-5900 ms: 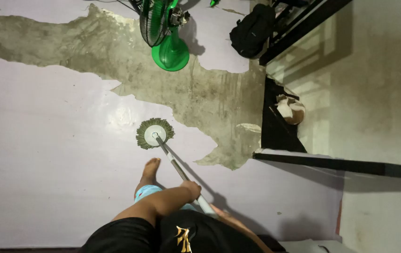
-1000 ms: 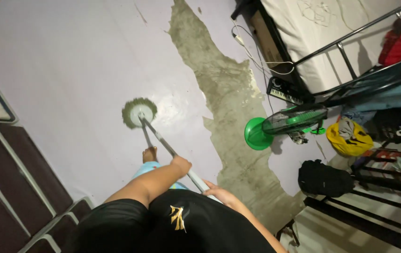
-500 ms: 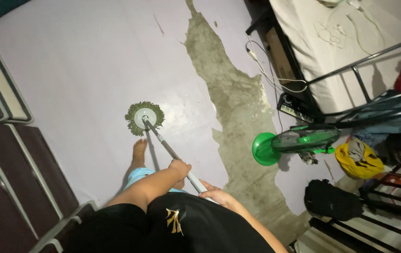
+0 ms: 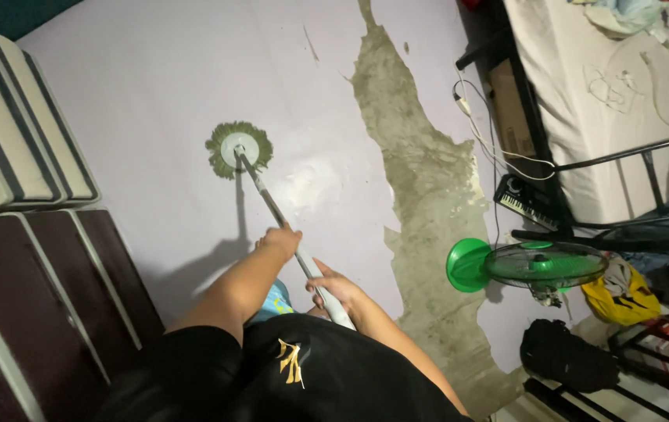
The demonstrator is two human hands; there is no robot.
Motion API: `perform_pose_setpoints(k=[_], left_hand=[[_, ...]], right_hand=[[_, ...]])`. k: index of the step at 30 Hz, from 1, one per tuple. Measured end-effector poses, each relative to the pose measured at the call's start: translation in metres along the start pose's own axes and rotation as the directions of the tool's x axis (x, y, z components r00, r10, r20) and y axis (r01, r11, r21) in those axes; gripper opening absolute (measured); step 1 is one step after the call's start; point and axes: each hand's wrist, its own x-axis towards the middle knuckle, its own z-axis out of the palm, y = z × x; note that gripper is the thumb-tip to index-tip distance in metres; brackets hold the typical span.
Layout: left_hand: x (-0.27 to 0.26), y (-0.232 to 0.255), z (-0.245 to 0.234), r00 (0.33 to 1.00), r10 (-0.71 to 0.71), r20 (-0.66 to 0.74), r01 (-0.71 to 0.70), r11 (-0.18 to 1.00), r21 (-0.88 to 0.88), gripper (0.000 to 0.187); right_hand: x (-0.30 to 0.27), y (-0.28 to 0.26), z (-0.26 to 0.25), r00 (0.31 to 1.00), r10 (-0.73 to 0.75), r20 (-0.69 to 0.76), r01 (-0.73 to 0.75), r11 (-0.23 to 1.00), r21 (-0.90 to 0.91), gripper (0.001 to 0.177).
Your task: Mopping the floor in a room using a spin mop.
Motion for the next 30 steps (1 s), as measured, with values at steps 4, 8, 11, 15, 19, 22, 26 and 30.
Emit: perform_pose_setpoints(k=[4, 8, 11, 15, 19, 22, 26, 30], left_hand=[[0.031, -0.033, -0.012, 0.998, 0.067, -0.024, -0.062, 0.986, 0.153, 0.046], [0.016, -0.031, -0.024, 0.97, 0.237, 0.051, -0.23, 0.835, 0.5, 0.048], [0.013, -0.019, -0.009, 0.973, 0.213, 0.09, -0.226, 0.801, 0.555, 0.047], [-0.039, 0.024, 0.018, 0.953, 0.219, 0.209, -0.303, 0.704, 0.642, 0.055], [-0.08, 0.05, 0.076, 0.854, 0.326, 0.405, -0.518, 0.462, 0.72, 0.09], [-0.063, 0.059, 0.149, 0.794, 0.484, 0.368, -0.589, 0.461, 0.664, 0.043], [-0.128, 0.082, 0.111, 0.802, 0.35, 0.485, -0.59, 0.593, 0.548, 0.037], [-0.114, 0.068, 0.121, 0.761, 0.412, 0.501, -0.649, 0.509, 0.566, 0.036]], right_hand=[[0.037, -0.014, 0.022, 0.998, -0.045, 0.04, 0.043, 0.998, 0.036, 0.086], [0.042, -0.004, 0.027, 0.997, -0.061, -0.04, 0.063, 0.997, 0.051, 0.087], [0.03, 0.016, 0.014, 0.994, -0.068, -0.084, 0.073, 0.995, 0.066, 0.089], [-0.014, 0.064, -0.026, 0.993, -0.113, -0.041, 0.113, 0.994, -0.004, 0.086], [-0.069, 0.113, -0.059, 0.984, -0.154, -0.094, 0.145, 0.985, -0.094, 0.081], [-0.116, 0.14, -0.075, 0.966, -0.175, -0.19, 0.14, 0.973, -0.182, 0.081], [-0.144, 0.16, -0.078, 0.986, -0.07, -0.153, 0.079, 0.995, 0.054, 0.083], [-0.14, 0.148, -0.06, 0.997, -0.068, 0.027, 0.061, 0.975, 0.212, 0.075]])
